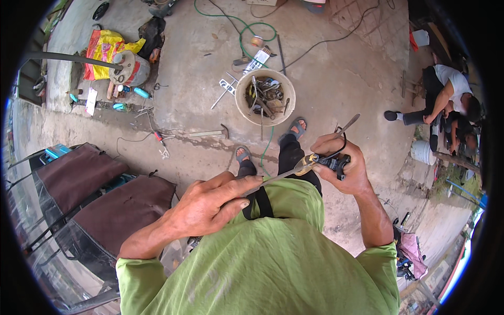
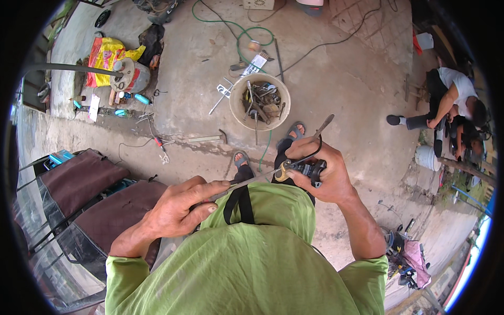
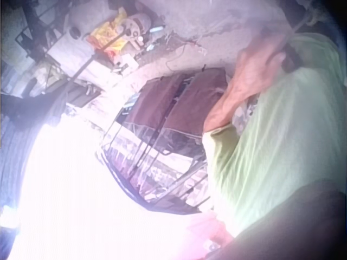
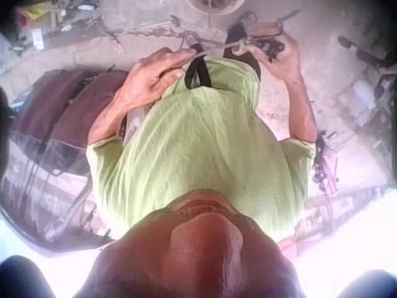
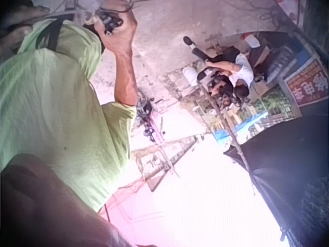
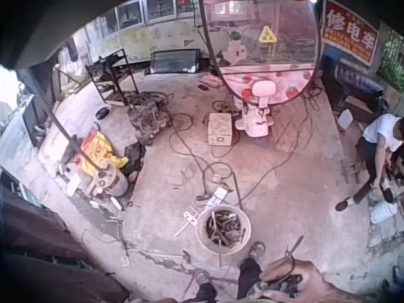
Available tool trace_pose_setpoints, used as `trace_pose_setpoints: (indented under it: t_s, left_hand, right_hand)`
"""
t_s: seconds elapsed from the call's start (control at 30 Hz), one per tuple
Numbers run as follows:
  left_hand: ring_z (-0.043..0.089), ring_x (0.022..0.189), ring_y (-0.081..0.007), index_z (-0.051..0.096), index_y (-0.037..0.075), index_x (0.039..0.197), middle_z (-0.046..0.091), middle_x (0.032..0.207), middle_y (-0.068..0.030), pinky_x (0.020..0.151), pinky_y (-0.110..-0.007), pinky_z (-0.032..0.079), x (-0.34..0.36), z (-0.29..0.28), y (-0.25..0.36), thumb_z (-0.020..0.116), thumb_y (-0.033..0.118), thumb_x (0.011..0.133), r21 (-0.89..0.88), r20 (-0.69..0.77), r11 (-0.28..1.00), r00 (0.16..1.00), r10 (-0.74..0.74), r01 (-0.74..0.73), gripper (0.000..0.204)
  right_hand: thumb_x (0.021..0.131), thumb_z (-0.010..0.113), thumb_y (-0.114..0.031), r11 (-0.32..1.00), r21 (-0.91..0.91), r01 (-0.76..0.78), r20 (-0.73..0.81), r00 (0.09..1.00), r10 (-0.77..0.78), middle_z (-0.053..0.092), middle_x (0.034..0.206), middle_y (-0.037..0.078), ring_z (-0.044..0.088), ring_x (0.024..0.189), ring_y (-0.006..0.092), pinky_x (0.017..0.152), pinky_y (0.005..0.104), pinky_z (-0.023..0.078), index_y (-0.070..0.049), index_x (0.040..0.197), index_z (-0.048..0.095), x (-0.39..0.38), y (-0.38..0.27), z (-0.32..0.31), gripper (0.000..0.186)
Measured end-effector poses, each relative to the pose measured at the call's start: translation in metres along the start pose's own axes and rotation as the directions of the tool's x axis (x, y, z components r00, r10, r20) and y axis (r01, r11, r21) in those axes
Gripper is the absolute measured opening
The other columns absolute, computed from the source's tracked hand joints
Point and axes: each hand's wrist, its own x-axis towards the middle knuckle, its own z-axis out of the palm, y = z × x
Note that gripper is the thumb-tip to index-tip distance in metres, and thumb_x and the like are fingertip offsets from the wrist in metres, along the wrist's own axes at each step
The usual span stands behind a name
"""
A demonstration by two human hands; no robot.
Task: The person uses a screwdriver to adjust a small black electrical component held in their hands, then retrieves a metal rod from a bucket of tools and continues manipulating the component. The person works near a scooter with exposed wiring in an outdoor workshop area.
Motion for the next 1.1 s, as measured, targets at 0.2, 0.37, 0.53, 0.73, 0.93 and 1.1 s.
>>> trace_pose_setpoints:
  t_s: [0.2, 0.37, 0.53, 0.73, 0.93, 1.1]
  left_hand:
    - [0.070, 0.096, -0.0305, 0.058, 0.003, 0.146, 0.069, 0.106, -0.0175, 0.086, -0.041, 0.056, 0.037, 0.011, -0.064, 0.065, 0.003, 0.098, 0.080, -0.156, 0.990, 0.982, -0.103, 0.117, 0.049]
    - [0.069, 0.112, -0.0396, 0.058, 0.005, 0.143, 0.071, 0.121, -0.0227, 0.097, -0.049, 0.055, 0.141, 0.065, -0.217, 0.063, 0.016, 0.098, 0.165, -0.170, 0.912, 0.922, -0.348, 0.375, 0.046]
    - [0.065, 0.116, -0.0453, 0.065, 0.009, 0.128, 0.065, 0.127, -0.0249, 0.100, -0.054, 0.052, 0.262, 0.136, -0.360, 0.057, 0.021, 0.098, 0.269, -0.220, 0.789, 0.833, -0.508, 0.552, 0.033]
    - [0.061, 0.126, -0.0426, 0.073, 0.003, 0.114, 0.062, 0.137, -0.0236, 0.110, -0.052, 0.049, 0.359, 0.178, -0.430, 0.058, 0.021, 0.094, 0.647, -0.113, 0.697, 0.942, -0.315, 0.310, 0.030]
    - [0.059, 0.132, -0.0433, 0.063, 0.006, 0.137, 0.064, 0.139, -0.0243, 0.114, -0.050, 0.047, 0.459, 0.231, -0.521, 0.064, 0.029, 0.093, 0.380, -0.066, 0.793, 0.869, -0.490, 0.475, 0.049]
    - [0.070, 0.117, -0.0351, 0.063, 0.005, 0.131, 0.073, 0.122, -0.0204, 0.102, -0.046, 0.051, 0.492, 0.244, -0.553, 0.069, 0.031, 0.094, 0.314, 0.062, 0.783, 0.811, -0.581, 0.537, 0.046]
  right_hand:
    - [0.085, 0.079, 0.005, 0.994, -0.100, -0.034, -0.086, 0.996, 0.026, 0.070, 0.116, 0.015, 0.070, 0.108, 0.0212, 0.092, 0.0345, 0.059, 0.003, 0.114, 0.067, -0.008, 0.015, -0.008, 0.032]
    - [0.086, 0.078, 0.005, 0.948, 0.113, -0.297, -0.189, 0.930, 0.314, 0.069, 0.120, 0.013, 0.069, 0.108, 0.0173, 0.095, 0.0340, 0.057, 0.003, 0.115, 0.067, -0.023, 0.035, -0.019, 0.030]
    - [0.083, 0.079, 0.005, 0.932, 0.040, -0.360, -0.234, 0.904, 0.359, 0.071, 0.118, 0.014, 0.069, 0.114, 0.0211, 0.100, 0.0344, 0.054, 0.002, 0.114, 0.069, -0.033, 0.069, -0.047, 0.033]
    - [0.078, 0.078, 0.010, 0.869, 0.090, -0.487, -0.176, 0.851, 0.495, 0.069, 0.124, 0.017, 0.072, 0.114, 0.0229, 0.096, 0.0320, 0.060, 0.002, 0.118, 0.067, -0.050, 0.130, -0.081, 0.042]
    - [0.076, 0.087, -0.005, 0.826, -0.019, -0.563, -0.199, 0.812, 0.549, 0.077, 0.112, 0.014, 0.076, 0.102, 0.0286, 0.088, 0.0367, 0.061, -0.005, 0.111, 0.073, -0.069, 0.186, -0.113, 0.038]
    - [0.080, 0.090, -0.013, 0.782, -0.006, -0.623, -0.229, 0.762, 0.605, 0.077, 0.107, 0.014, 0.077, 0.098, 0.0287, 0.085, 0.0387, 0.061, -0.005, 0.111, 0.075, -0.084, 0.212, -0.126, 0.036]
